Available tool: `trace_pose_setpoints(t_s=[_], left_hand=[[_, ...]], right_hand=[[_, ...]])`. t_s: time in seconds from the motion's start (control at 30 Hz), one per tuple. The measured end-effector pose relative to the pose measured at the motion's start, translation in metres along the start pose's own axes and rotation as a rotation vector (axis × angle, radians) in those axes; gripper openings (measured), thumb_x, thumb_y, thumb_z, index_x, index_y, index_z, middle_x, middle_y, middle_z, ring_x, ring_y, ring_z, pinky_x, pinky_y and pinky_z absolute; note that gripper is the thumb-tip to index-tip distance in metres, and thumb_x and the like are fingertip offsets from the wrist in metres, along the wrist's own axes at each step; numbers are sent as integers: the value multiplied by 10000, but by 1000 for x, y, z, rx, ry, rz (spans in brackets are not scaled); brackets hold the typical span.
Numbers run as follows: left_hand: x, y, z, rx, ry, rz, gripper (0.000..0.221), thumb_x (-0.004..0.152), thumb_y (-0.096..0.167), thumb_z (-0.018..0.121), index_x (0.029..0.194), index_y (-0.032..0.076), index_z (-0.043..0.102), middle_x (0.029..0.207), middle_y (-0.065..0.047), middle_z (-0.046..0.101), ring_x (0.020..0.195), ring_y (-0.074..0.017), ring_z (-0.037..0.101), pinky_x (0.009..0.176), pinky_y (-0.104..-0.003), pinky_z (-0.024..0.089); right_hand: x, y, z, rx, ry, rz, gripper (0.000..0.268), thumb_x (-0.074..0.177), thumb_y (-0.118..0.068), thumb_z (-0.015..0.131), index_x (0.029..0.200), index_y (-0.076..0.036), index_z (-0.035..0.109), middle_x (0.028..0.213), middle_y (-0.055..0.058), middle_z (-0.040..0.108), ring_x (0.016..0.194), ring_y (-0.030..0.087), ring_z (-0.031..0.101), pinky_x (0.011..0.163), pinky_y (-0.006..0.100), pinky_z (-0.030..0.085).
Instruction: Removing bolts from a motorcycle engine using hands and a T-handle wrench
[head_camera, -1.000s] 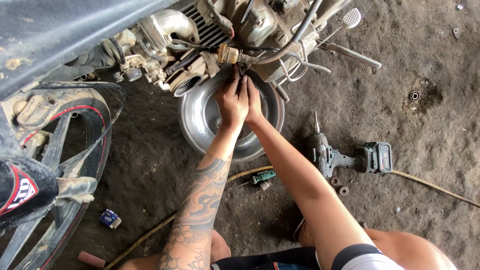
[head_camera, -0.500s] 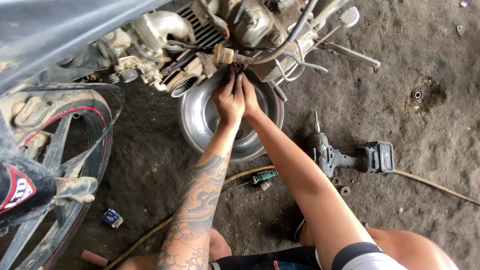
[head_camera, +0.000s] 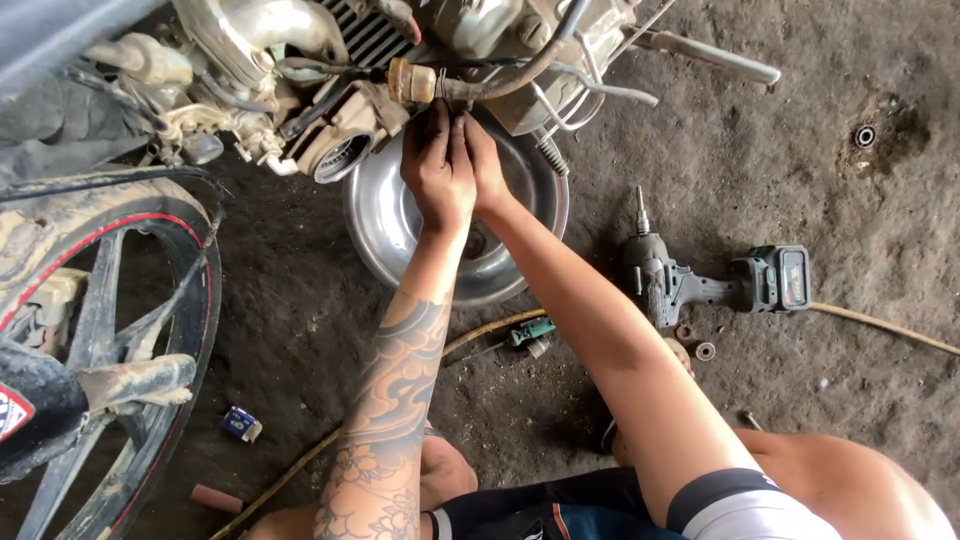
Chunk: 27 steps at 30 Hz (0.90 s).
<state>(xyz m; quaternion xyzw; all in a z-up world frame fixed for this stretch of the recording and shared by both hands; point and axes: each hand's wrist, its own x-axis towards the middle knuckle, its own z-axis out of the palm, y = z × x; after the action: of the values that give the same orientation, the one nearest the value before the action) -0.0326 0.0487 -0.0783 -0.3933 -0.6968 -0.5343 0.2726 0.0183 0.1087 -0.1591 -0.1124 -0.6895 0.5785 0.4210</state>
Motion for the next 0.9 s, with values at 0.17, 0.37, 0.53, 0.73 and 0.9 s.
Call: trace_pose_setpoints(t_s=[0.17,0.37,0.53,0.73,0.9], left_hand=[[-8,11,-2,-7,-117,-197,219,987,59,703,1192,-18,699,1154,-251,712,1044,-400,736,946,-436,641],[-7,11,-13,23,-173,-150,244,1018,91,676,1251,21,685,1190,-204,724,1060,-350,749,969,-397,638],[4,34,-29,-21,-247,-227,322,1013,73,668,1334,70,642,1290,-214,662,1172,-354,713,1065,-418,611],[14,70,-33,-482,-254,-828,520,1028,363,583,1476,102,537,1437,-175,663,1324,-218,656,1057,-332,566],[-10,55,-32,-509,-254,-696,385,1040,187,658,1409,95,595,1368,-139,685,1283,-249,685,1124,-351,570]], right_hand=[[13,-25,0,-128,60,197,344,1104,-321,409,1150,-47,612,1078,140,695,959,197,611,860,388,509],[13,-12,4,-192,39,251,364,1086,-352,390,1201,-50,558,1083,153,693,925,217,627,826,392,498],[12,-83,-5,-209,37,307,325,1075,-237,467,1313,-45,575,1253,188,706,1121,263,694,979,393,548],[29,-196,-21,-283,12,463,198,1031,-171,503,1059,-29,638,1032,134,732,962,198,668,857,341,533],[-1,-179,-11,-270,90,404,245,1075,-223,426,1118,-52,595,1034,133,680,931,230,633,817,362,511]])
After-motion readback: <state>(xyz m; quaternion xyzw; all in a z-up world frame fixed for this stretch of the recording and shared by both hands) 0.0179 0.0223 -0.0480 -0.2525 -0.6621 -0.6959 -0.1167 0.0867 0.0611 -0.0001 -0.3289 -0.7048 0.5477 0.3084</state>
